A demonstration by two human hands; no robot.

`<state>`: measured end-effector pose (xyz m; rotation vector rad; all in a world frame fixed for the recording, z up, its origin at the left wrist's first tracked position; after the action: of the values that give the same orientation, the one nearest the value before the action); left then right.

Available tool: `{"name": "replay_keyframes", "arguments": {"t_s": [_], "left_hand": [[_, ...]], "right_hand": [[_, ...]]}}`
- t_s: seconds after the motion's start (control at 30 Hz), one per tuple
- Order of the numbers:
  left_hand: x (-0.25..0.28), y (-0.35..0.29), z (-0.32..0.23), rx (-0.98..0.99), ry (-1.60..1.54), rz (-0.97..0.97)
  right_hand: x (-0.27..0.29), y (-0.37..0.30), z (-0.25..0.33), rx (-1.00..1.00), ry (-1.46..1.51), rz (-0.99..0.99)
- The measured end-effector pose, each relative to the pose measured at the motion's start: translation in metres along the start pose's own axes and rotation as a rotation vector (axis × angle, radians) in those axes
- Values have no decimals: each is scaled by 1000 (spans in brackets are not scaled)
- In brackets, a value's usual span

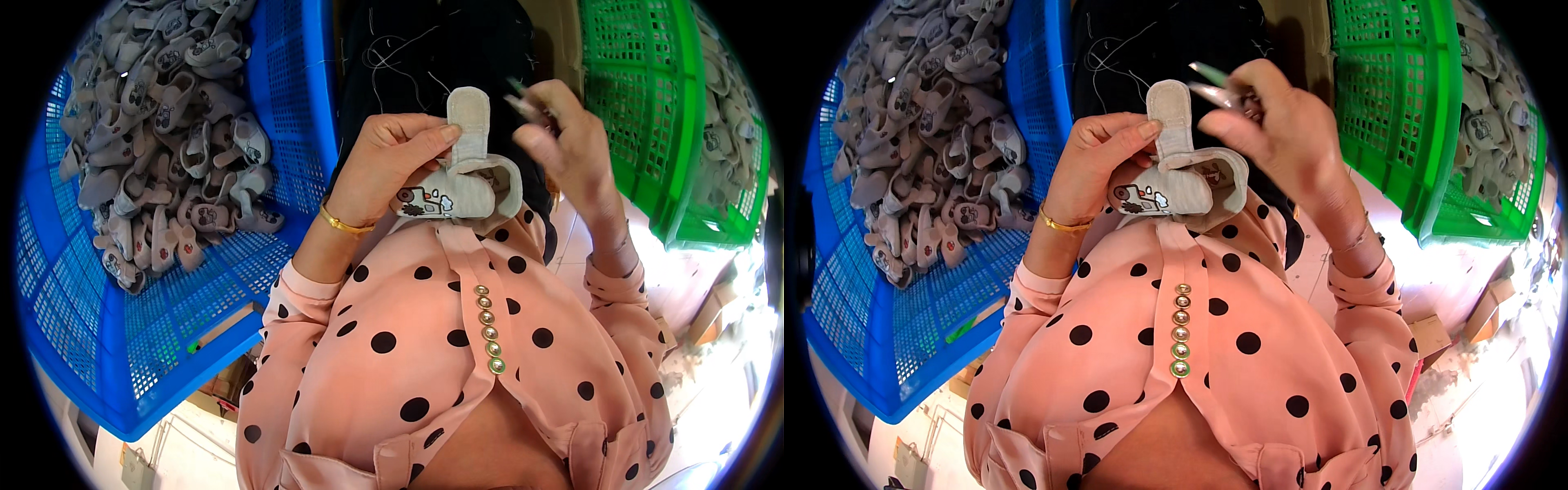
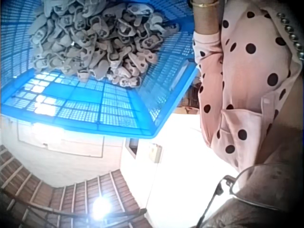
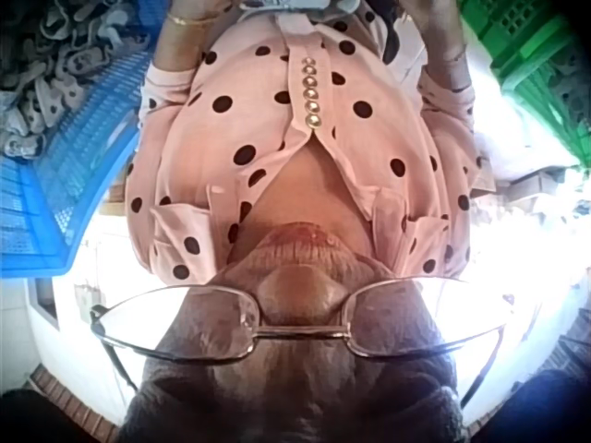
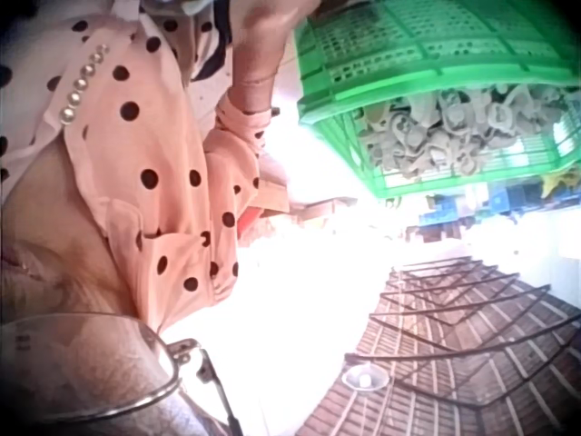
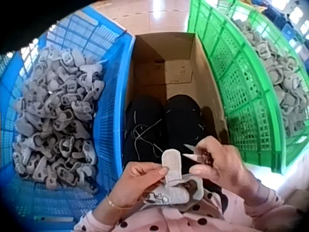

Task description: The person sits on the floor and uses scissors to trim loose threads and excess fabric from the edges of small grey slippers. They pick up slippers from a blue basket, perform the trimming, and place the finished items into a green basket.

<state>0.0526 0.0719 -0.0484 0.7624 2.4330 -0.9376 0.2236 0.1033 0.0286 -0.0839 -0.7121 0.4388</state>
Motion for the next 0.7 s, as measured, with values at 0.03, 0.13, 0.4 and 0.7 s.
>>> {"name": "replay_keyframes", "arguments": {"t_s": [0.03,0.13,0.4,0.7], "left_hand": [[-2,0,-2,-10,34,10],[-9,1,-7,-22,98,13],[-8,4,-9,-29,124,42],[-7,7,-9,-107,461,55]], "right_hand": [[-5,-1,13,60,-119,-29],[-28,8,21,71,-258,79],[-13,11,-2,-28,55,29],[-68,19,-43,-180,819,139]]}}
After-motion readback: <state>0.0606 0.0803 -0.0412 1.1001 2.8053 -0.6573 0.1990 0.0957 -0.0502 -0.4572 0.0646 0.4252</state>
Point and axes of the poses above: each hand's wrist, its own y-axis towards the middle knuckle, its own x-axis out of the back of the hand, z = x × y, the point moved 10 cm from there along y, towards the middle knuckle, and after that the axes turned 14 degrees about z, right-handed, at the moved point
